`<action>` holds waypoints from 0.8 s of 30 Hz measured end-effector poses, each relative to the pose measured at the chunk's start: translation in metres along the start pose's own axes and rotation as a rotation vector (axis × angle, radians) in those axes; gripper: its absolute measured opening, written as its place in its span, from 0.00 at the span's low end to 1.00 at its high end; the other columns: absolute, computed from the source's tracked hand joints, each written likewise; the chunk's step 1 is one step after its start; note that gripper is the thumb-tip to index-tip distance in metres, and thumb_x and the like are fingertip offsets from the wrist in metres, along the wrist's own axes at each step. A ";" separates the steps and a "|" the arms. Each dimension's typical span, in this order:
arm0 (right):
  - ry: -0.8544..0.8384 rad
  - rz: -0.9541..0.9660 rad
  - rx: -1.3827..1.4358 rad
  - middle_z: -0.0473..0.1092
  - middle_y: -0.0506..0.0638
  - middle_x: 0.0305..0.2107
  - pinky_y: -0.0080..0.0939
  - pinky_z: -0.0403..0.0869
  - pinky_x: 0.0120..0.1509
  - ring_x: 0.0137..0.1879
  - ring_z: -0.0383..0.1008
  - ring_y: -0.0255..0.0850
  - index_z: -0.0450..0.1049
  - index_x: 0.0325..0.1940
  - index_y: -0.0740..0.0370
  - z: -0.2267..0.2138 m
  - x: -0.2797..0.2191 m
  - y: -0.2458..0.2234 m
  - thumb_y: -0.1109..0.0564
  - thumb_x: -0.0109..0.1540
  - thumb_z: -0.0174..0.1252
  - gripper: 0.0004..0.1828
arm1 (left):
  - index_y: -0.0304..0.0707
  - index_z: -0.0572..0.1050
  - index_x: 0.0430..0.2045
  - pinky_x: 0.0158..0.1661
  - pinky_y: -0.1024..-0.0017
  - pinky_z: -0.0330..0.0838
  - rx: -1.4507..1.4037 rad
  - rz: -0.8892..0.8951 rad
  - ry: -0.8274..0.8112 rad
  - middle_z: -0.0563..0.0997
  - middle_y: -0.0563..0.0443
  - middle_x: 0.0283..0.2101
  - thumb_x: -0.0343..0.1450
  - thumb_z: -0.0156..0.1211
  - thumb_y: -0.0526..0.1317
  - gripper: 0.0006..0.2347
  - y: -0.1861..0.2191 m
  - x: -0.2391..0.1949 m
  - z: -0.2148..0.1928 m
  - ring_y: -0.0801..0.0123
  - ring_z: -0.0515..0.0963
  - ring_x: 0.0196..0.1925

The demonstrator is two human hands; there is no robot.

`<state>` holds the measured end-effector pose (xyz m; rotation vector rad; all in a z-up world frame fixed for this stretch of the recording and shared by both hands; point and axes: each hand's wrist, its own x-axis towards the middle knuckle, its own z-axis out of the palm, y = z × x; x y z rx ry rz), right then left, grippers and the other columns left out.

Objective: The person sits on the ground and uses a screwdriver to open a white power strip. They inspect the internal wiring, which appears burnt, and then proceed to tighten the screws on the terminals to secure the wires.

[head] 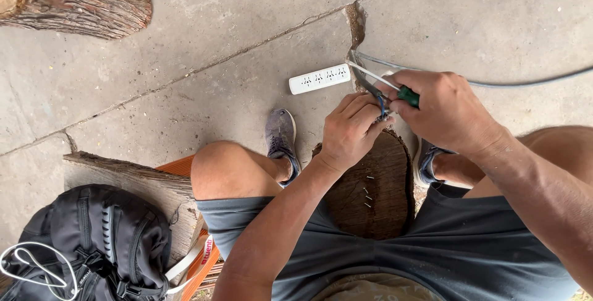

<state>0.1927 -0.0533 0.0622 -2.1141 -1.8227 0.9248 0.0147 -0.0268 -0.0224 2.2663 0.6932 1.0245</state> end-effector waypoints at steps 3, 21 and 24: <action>0.027 -0.069 0.099 0.73 0.42 0.24 0.43 0.67 0.33 0.25 0.65 0.41 0.77 0.43 0.52 0.000 -0.002 -0.003 0.61 0.59 0.59 0.09 | 0.32 0.74 0.31 0.46 0.65 0.77 0.017 -0.005 0.016 0.79 0.46 0.38 0.73 0.63 0.41 0.09 0.002 -0.002 -0.002 0.55 0.80 0.41; -0.064 -0.128 0.431 0.78 0.55 0.26 0.30 0.58 0.15 0.15 0.59 0.31 0.78 0.47 0.69 -0.014 0.006 -0.008 0.65 0.62 0.61 0.10 | 0.39 0.79 0.37 0.47 0.68 0.79 -0.106 -0.211 0.027 0.84 0.53 0.42 0.65 0.72 0.32 0.10 0.001 -0.006 -0.011 0.62 0.82 0.44; 0.037 -0.152 0.380 0.77 0.48 0.27 0.29 0.55 0.16 0.15 0.53 0.28 0.79 0.43 0.66 -0.012 -0.006 -0.009 0.65 0.62 0.62 0.06 | 0.38 0.79 0.37 0.49 0.68 0.79 -0.111 -0.230 0.065 0.84 0.52 0.44 0.65 0.72 0.30 0.10 0.001 -0.007 -0.011 0.62 0.83 0.45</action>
